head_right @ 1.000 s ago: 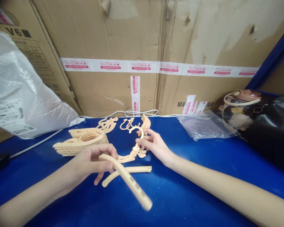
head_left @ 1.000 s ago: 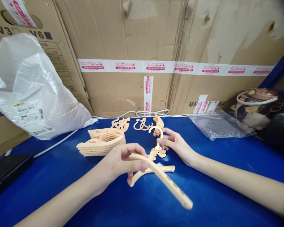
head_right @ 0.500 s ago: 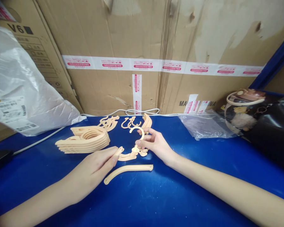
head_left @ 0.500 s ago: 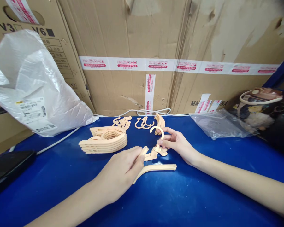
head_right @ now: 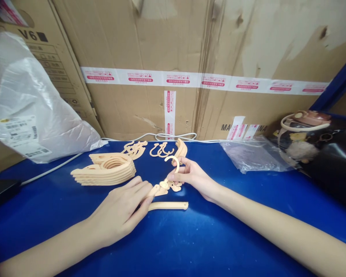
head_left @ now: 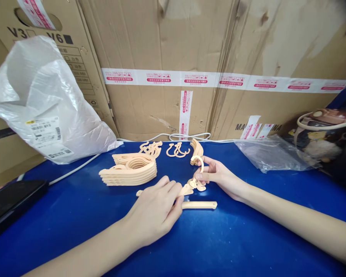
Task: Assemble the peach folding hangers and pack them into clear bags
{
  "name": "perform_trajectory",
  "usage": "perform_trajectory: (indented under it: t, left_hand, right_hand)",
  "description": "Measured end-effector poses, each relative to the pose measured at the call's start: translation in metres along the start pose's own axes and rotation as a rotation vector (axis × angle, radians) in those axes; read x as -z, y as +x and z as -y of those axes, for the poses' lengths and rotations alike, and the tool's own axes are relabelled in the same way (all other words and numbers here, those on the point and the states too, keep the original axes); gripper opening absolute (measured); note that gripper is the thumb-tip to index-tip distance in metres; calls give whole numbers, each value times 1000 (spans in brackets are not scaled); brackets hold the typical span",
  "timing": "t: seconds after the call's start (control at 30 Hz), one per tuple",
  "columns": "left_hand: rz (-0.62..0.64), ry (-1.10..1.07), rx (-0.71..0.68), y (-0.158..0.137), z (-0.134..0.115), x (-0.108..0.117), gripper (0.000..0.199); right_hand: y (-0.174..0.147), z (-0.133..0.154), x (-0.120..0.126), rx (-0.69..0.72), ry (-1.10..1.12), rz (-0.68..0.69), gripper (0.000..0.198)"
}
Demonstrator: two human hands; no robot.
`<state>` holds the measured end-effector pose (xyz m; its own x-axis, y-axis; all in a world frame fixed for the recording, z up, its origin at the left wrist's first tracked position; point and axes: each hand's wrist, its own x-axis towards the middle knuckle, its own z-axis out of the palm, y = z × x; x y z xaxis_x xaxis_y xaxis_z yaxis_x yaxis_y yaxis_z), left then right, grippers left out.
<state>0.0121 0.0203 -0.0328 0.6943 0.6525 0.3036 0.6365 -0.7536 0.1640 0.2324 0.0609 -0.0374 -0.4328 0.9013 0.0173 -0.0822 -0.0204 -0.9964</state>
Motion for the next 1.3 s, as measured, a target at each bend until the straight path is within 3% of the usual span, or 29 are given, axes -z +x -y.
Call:
perform_trajectory:
  t: [0.27, 0.5, 1.07, 1.3]
  left_hand:
    - [9, -9, -95, 0, 0, 0, 29]
    - [1, 179, -151, -2, 0, -7, 35]
    - [-56, 306, -162, -4, 0, -13, 30]
    - [110, 169, -41, -1, 0, -8, 20]
  right_hand:
    - [0, 0, -1, -11, 26, 57, 48]
    - [0, 0, -2, -10, 26, 65, 45]
    - [-9, 10, -6, 166, -309, -11, 68]
    - [-9, 9, -9, 152, -364, -42, 69]
